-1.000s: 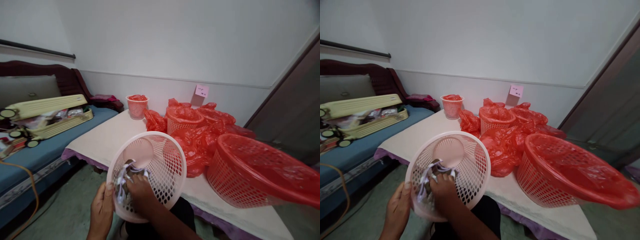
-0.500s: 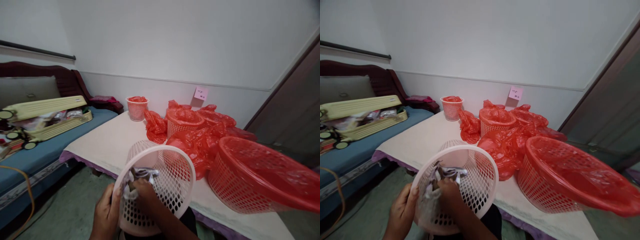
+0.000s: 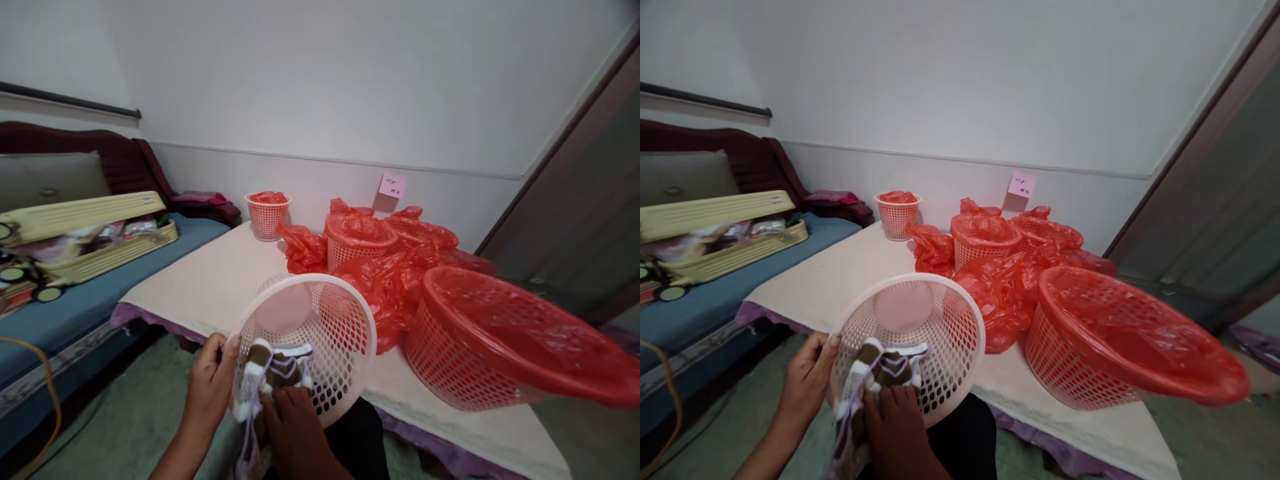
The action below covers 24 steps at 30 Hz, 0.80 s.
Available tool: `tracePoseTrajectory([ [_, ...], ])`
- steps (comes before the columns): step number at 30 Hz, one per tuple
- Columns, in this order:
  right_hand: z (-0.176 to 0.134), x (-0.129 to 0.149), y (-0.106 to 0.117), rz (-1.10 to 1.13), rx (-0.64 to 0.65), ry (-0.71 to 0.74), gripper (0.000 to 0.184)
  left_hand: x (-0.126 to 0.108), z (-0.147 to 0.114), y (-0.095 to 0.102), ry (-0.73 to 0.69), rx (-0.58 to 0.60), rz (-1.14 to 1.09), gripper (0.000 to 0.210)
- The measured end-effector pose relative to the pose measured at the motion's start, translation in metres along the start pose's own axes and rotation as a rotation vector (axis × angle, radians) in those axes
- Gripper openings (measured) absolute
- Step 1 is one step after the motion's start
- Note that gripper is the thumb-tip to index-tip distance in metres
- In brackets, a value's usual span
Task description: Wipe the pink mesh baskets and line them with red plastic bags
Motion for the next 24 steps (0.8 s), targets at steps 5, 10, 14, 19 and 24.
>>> tracePoseTrajectory([
  [5,0.025,0.000,0.015,0.287,-0.091,-0.197,0.029,0.026,-0.038,-0.017,0.201,0.078,-0.152,0.038],
  [10,0.043,0.002,0.005,0.381,0.055,-0.145,0.032,0.045,-0.040,-0.003,0.254,0.016,-0.130,0.045],
  [14,0.050,-0.022,-0.027,0.088,0.297,-0.116,0.019,0.037,-0.031,0.005,0.182,0.002,-0.121,0.042],
  [19,0.060,-0.076,-0.053,-0.051,0.429,-0.240,0.024,0.020,-0.045,-0.003,0.159,-0.034,-0.125,0.034],
  [24,0.064,-0.098,-0.064,0.001,0.454,-0.354,0.029,0.011,-0.052,-0.011,0.047,0.019,-0.064,0.034],
])
Point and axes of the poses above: each hand's wrist, its own z-axis towards the middle knuckle, its own y-axis out of the back of the hand, x = y × z, the point moved 8 cm from there along z, towards the middle knuckle, and after that the axes turned 4 degrees about -x, right-handed, at the moved point
